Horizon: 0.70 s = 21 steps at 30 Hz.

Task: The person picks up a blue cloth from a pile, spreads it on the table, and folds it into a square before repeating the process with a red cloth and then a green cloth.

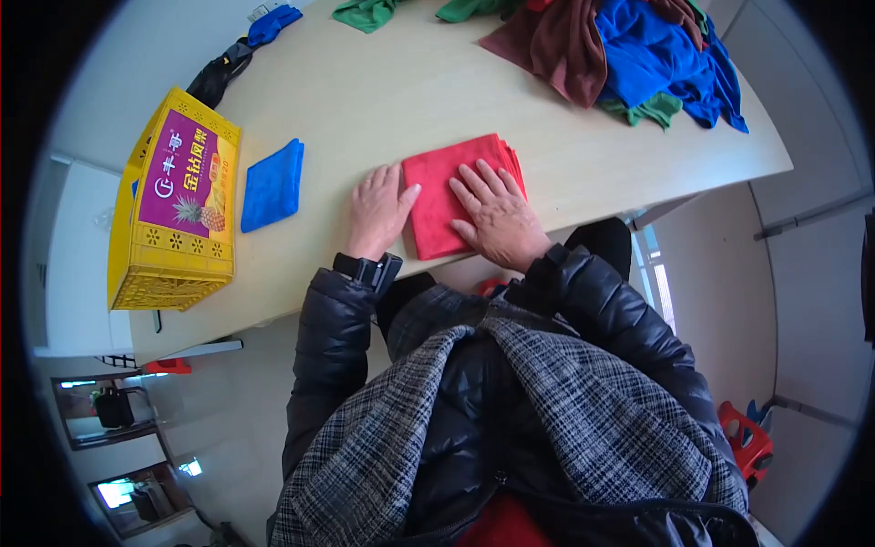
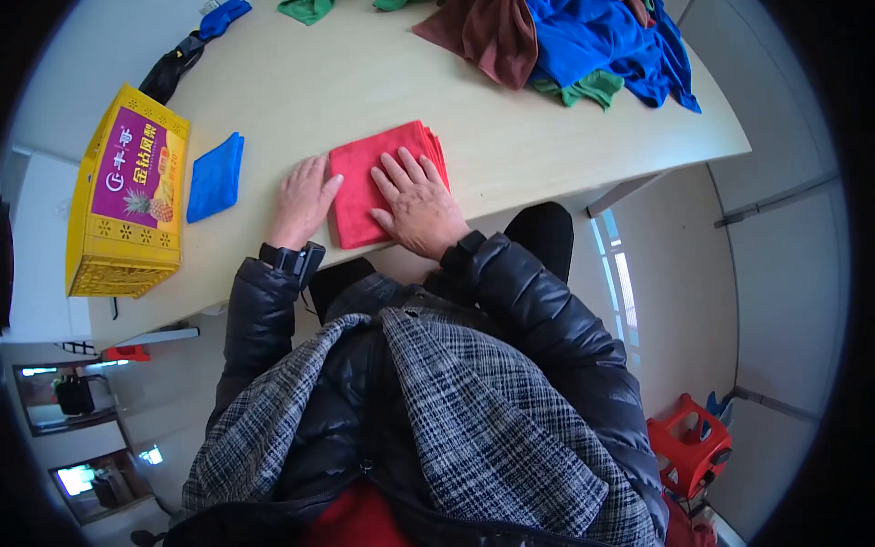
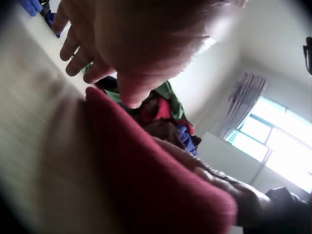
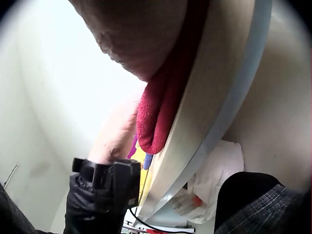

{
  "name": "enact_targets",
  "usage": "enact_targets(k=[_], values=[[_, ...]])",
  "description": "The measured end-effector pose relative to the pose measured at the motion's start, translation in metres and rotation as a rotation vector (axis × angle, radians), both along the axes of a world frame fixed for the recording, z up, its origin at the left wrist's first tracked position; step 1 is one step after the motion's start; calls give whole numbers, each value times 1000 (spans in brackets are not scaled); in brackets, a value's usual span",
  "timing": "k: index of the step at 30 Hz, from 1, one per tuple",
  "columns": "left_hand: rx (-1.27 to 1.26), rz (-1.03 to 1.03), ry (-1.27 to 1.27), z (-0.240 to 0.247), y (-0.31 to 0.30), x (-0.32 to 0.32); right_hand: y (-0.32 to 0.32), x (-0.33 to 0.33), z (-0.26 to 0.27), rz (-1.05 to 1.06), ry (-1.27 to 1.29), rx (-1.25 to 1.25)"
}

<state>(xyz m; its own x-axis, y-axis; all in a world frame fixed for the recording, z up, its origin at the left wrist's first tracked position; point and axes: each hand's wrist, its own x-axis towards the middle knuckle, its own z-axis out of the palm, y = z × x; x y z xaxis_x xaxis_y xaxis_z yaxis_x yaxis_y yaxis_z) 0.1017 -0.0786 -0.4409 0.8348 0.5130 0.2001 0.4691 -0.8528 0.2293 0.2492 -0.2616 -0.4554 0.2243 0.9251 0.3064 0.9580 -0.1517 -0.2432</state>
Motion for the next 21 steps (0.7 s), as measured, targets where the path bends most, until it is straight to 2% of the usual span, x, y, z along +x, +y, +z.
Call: enact_targets(k=[2,3,6,7,10,13,21], values=[[-6,-73,-132,17,-12,-10,-2,0,-3,4,16,-19],[-17,-74,-119,23,-24,-14,-2,1,-5,9,20,6],[-133,-276,-208,35,-72,-28,-3,3,-6,22,30,61],[-135,-273,-203,31,-79,-30,-5,5,-5,72,71,75],[82,-299,-253,12,-89,-31,-11,7,2,165,153,112],[89,-274,-297,1,-89,-31,-26,-2,5,309,85,122],[65,-220,-366,-8,-90,-33,-23,0,5,373,-65,155]])
